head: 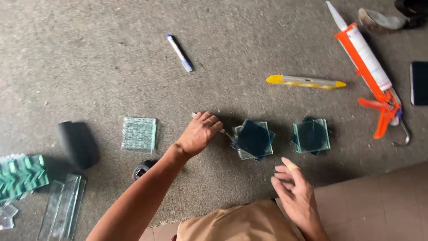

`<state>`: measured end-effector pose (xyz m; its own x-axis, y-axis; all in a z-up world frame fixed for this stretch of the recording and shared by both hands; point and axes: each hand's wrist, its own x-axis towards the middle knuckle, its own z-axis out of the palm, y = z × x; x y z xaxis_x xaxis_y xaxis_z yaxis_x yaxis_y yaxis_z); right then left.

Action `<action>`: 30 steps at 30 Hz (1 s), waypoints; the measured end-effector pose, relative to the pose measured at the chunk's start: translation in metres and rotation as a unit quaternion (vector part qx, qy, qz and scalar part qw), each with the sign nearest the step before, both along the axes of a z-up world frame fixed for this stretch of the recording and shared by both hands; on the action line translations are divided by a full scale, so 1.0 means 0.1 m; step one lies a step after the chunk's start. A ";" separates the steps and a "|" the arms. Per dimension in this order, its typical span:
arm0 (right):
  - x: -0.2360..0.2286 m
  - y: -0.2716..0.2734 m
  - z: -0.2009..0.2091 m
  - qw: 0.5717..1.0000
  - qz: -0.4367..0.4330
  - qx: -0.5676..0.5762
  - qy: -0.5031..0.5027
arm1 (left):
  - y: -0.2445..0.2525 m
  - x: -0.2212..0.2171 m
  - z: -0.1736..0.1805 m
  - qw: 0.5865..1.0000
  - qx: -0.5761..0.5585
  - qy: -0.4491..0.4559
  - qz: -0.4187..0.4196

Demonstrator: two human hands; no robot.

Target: Assembling small glass structures by applying sealant with a caulking gun and aligning glass panes using a level.

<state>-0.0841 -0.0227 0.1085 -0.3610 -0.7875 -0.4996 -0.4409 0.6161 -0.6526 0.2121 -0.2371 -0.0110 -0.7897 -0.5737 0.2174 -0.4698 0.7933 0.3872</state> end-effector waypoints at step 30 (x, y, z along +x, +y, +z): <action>0.28 -0.31 -0.10 0.997 0.055 -0.003 0.061 | 0.03 -0.01 -0.03 1.000 -0.001 -0.009 -0.012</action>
